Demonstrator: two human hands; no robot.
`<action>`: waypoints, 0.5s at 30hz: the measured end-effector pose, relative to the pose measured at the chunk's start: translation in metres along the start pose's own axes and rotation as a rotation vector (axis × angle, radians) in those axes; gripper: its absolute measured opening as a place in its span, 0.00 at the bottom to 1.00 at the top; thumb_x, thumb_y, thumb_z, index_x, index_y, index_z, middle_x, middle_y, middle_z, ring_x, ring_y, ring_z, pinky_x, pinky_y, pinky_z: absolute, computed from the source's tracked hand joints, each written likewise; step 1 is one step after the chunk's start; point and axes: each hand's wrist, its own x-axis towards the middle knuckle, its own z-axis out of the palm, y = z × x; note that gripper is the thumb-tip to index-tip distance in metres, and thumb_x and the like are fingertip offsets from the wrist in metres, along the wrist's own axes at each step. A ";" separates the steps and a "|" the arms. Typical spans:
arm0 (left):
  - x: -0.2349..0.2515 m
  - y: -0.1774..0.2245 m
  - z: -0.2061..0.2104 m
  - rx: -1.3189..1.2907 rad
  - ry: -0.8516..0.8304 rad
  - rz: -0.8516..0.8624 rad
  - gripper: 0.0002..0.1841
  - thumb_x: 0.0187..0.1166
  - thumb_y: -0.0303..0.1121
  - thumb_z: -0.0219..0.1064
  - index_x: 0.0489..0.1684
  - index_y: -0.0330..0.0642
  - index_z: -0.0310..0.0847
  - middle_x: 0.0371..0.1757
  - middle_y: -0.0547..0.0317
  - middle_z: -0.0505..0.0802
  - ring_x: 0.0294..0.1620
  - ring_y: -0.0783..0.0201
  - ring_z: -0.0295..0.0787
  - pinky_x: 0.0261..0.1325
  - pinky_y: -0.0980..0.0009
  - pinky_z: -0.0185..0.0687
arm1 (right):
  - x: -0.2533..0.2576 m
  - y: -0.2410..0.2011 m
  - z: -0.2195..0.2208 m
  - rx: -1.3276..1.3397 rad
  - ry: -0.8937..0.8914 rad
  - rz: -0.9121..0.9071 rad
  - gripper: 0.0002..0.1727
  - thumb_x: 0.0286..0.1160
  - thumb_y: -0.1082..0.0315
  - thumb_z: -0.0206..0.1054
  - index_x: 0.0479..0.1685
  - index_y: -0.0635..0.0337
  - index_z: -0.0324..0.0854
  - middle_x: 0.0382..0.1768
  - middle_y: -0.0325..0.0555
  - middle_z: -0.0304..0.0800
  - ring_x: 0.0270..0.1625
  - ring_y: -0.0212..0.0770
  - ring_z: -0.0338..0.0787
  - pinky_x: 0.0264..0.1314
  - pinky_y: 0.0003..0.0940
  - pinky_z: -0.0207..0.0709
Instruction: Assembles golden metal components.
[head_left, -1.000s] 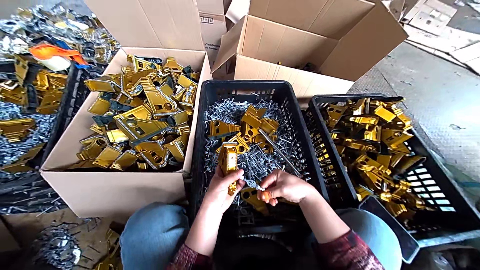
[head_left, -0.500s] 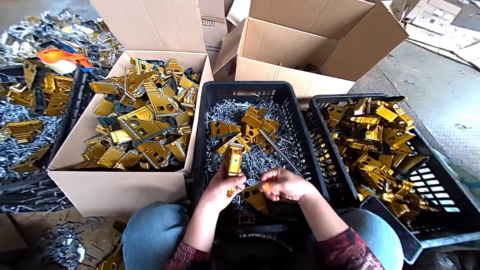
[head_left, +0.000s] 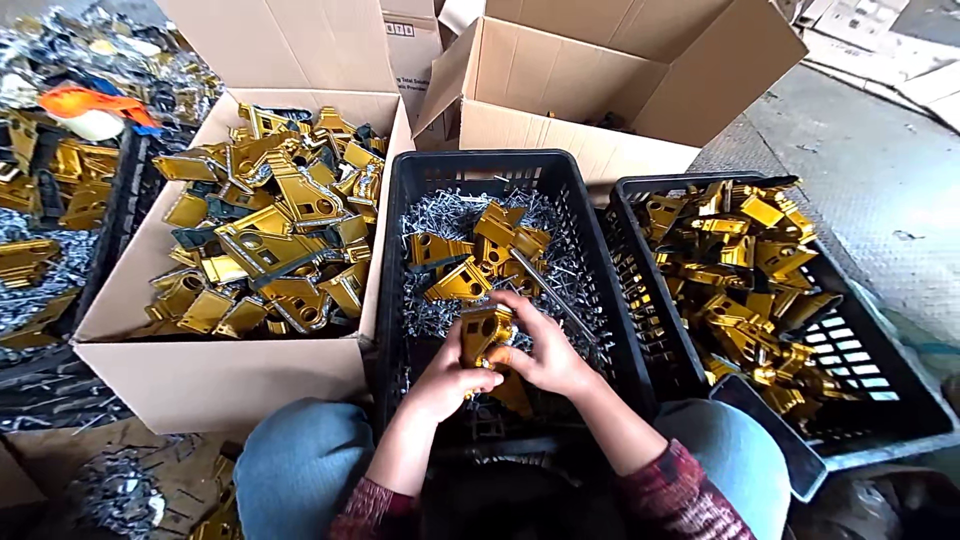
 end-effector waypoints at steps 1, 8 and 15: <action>0.001 0.000 -0.002 0.013 0.005 -0.002 0.52 0.56 0.17 0.73 0.87 0.46 0.43 0.49 0.51 0.87 0.36 0.64 0.89 0.34 0.72 0.87 | 0.000 0.002 0.000 0.026 -0.011 0.025 0.40 0.71 0.51 0.76 0.80 0.63 0.71 0.67 0.51 0.87 0.65 0.39 0.90 0.68 0.42 0.87; -0.003 -0.007 0.009 -0.042 0.070 -0.006 0.54 0.59 0.17 0.73 0.89 0.45 0.37 0.49 0.50 0.84 0.36 0.63 0.89 0.39 0.70 0.88 | 0.001 -0.004 -0.005 0.022 -0.012 0.140 0.36 0.70 0.56 0.78 0.78 0.62 0.73 0.66 0.50 0.88 0.65 0.40 0.91 0.66 0.45 0.88; 0.003 -0.003 0.002 -0.076 0.620 0.096 0.35 0.84 0.36 0.67 0.87 0.44 0.52 0.58 0.45 0.84 0.41 0.59 0.88 0.40 0.64 0.88 | -0.029 0.009 -0.053 -0.694 -0.712 1.067 0.46 0.60 0.55 0.85 0.80 0.66 0.72 0.69 0.73 0.81 0.75 0.73 0.79 0.74 0.75 0.69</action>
